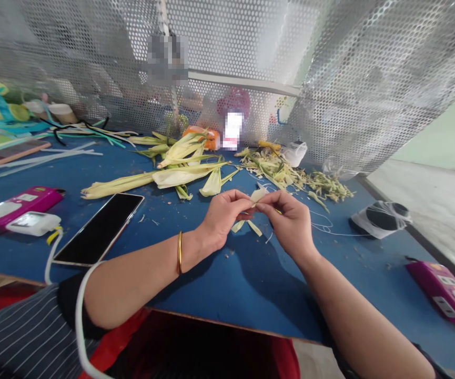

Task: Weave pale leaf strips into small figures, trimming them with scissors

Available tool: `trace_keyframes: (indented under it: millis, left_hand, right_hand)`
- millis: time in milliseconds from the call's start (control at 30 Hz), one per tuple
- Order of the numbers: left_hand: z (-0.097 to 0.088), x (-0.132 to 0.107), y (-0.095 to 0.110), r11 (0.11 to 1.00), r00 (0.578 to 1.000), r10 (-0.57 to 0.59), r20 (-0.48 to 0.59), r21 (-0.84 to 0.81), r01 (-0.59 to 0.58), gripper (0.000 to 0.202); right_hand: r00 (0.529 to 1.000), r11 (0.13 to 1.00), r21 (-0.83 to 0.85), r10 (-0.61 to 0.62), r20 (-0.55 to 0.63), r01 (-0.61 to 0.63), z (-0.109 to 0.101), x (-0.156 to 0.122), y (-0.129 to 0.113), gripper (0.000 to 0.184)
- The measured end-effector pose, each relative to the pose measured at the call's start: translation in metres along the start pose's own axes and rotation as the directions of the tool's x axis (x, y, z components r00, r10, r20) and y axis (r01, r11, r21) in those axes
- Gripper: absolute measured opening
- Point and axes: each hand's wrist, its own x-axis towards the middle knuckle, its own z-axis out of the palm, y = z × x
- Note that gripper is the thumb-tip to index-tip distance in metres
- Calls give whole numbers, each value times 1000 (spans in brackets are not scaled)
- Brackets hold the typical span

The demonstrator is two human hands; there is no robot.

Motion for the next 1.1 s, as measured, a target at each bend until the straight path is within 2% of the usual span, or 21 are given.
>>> trace_keyframes:
  millis: [200,300,400,533,733,867,1000,1100]
  left_hand:
    - [0,0,-1,983,991,127,53,130,-132,9]
    - [-1,1,-1,963,984,173,45,200,-179,9]
    - [-1,3,0,981,993,115,1,158,-114,9]
    - [-1,3,2,998,1000,6,-25,70,-4,12]
    - [-4,3,4,995,995,-98,10,-31,98,10]
    - [-6,5,6,980,985,-165,44,-110,169,10]
    - [-8,7,6,977,983,-172,59,-119,178,16]
    - [-7,7,5,992,994,-110,23,-65,111,14]
  right_hand:
    - [999,997,68,32,-2,-32,-2,2,1,6]
    - [1000,995,92,27,9,-28,-2,3,1,6]
    - [1000,998,63,-20,11,19,-1,3,0,6]
    - [994,988,-113,-108,5,108,-2,1,-1,3]
    - [953,904,-306,-296,58,299,-4,-1,4,7]
    - [926,864,-335,-363,100,375,-6,-1,4,13]
    - [925,867,-323,-362,118,380,-6,0,1,14]
    - [927,873,-310,-359,112,376,-6,0,-1,13]
